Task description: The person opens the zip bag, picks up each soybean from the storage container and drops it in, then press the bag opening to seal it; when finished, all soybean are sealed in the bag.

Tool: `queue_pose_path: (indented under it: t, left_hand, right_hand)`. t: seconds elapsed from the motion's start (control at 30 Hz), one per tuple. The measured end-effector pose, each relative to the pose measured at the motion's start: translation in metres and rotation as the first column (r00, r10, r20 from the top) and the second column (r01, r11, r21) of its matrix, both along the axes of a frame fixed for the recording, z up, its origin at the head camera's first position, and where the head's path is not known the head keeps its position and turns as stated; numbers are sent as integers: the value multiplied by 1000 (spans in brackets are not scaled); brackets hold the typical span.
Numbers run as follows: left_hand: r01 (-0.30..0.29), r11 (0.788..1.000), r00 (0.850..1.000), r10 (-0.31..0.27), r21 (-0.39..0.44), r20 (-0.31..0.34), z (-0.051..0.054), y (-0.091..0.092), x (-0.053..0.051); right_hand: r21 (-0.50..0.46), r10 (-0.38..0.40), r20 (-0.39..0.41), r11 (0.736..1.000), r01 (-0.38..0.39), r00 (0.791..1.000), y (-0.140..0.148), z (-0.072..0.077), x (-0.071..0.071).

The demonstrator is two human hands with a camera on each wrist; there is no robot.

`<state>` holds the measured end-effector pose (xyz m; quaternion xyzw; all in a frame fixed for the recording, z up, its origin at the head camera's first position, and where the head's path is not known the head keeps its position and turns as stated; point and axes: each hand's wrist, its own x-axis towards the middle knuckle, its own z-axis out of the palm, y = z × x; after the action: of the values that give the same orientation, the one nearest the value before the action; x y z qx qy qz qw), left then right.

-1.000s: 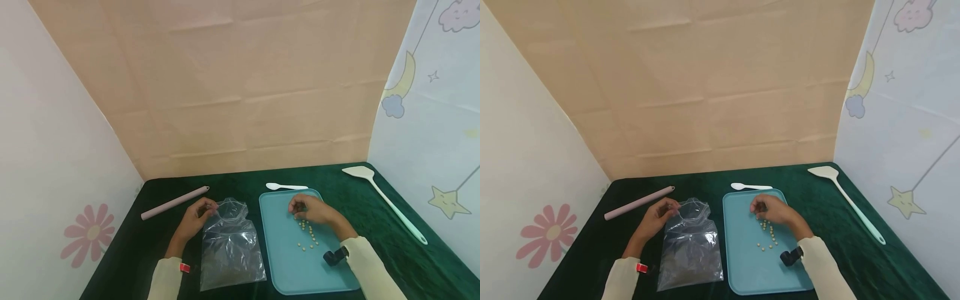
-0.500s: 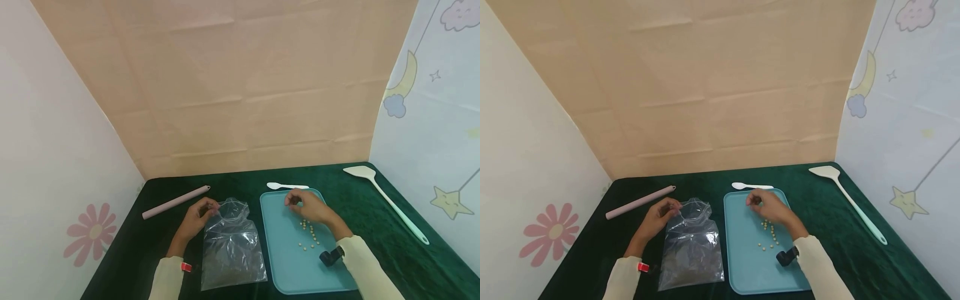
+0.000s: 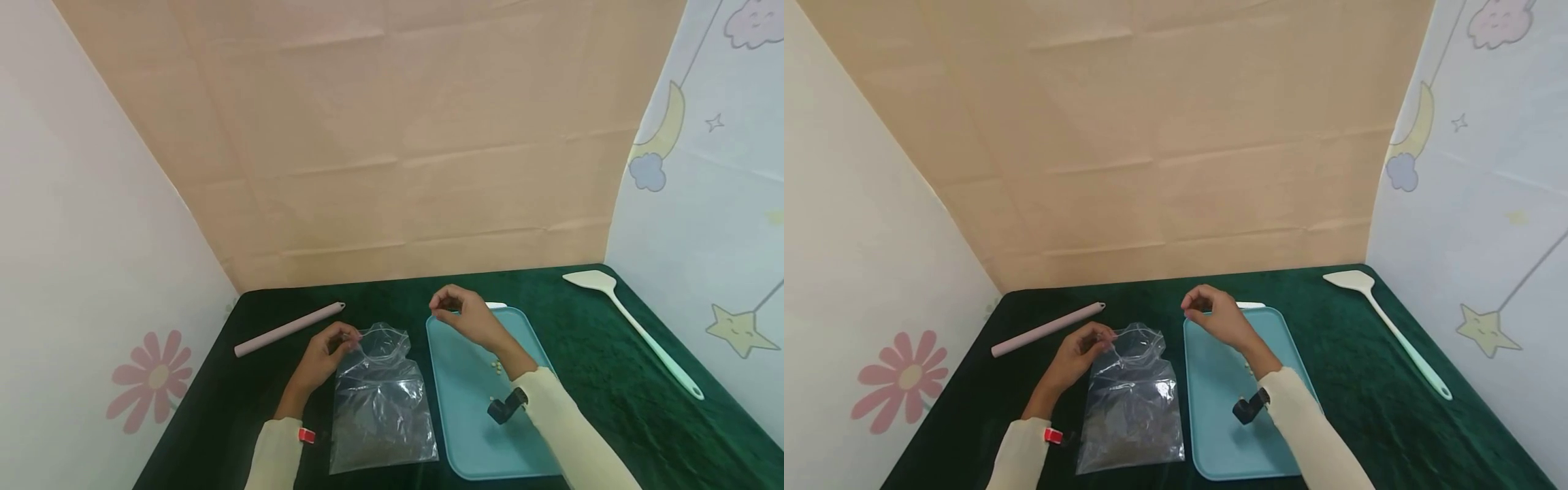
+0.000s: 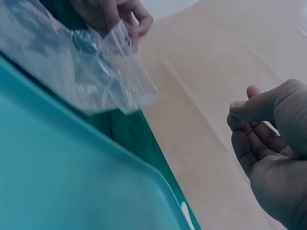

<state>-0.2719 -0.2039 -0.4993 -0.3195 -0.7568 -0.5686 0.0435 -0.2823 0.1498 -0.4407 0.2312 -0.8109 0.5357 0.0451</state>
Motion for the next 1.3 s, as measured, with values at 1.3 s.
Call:
queue_pose_path:
  t: [1.3]
  left_hand:
    - [-18, 1000, 1000, 18, -10, -3, -2, 4, -2]
  right_hand:
    - [80, 129, 16, 988, -130, 992, -69, -15, 2]
